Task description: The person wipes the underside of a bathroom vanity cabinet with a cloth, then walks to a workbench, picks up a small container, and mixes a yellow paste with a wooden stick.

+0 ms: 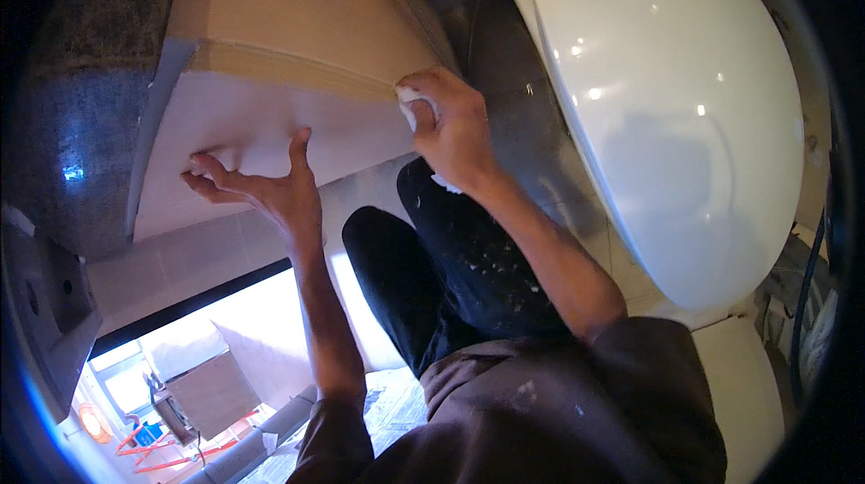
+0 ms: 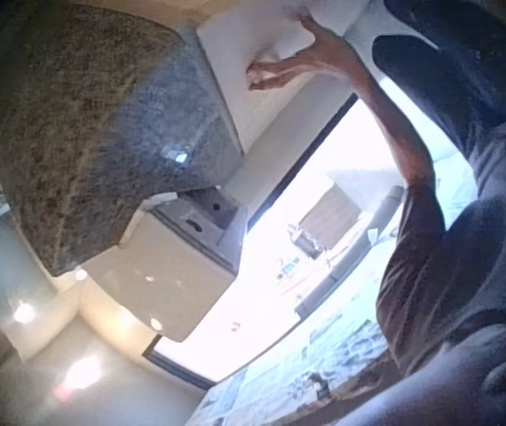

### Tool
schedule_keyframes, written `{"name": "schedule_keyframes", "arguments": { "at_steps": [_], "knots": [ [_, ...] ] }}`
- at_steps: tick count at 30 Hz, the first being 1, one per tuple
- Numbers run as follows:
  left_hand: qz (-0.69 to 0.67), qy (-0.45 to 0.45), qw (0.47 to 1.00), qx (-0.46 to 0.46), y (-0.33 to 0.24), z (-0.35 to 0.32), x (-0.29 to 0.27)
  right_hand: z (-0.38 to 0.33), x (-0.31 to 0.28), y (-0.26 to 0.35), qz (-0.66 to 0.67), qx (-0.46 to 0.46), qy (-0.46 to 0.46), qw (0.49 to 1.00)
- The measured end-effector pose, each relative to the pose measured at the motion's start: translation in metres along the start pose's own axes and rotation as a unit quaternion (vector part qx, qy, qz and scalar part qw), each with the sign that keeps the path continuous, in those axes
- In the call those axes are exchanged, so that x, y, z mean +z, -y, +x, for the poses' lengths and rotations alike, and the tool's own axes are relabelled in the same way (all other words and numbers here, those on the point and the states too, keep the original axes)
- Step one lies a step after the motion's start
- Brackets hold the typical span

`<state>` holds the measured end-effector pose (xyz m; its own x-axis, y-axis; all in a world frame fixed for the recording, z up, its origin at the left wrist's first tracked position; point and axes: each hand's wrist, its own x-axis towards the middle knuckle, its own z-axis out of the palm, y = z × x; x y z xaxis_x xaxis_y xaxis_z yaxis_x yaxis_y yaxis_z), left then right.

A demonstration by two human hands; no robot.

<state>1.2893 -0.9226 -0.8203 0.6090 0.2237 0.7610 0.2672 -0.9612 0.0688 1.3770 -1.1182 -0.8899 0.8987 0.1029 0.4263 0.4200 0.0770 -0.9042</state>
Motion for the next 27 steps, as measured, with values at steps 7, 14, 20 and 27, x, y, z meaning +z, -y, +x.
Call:
{"name": "schedule_keyframes", "arguments": {
  "at_steps": [7,14,20,27],
  "knots": [
    [-0.032,0.001,0.999,-0.001,0.007,0.001,-0.001,0.0,0.004,0.0,-0.012,0.057,0.03,0.998],
    [-0.025,0.008,1.0,-0.012,0.003,0.004,-0.004,-0.005,0.002,0.001,-0.031,0.105,0.062,0.992],
    [0.004,0.002,1.0,-0.001,0.008,0.004,0.0,-0.004,0.001,-0.007,-0.03,0.07,0.06,0.995],
    [0.066,0.001,0.997,0.025,0.021,0.015,-0.027,-0.013,-0.006,-0.02,0.002,0.082,0.04,0.996]
  ]
}}
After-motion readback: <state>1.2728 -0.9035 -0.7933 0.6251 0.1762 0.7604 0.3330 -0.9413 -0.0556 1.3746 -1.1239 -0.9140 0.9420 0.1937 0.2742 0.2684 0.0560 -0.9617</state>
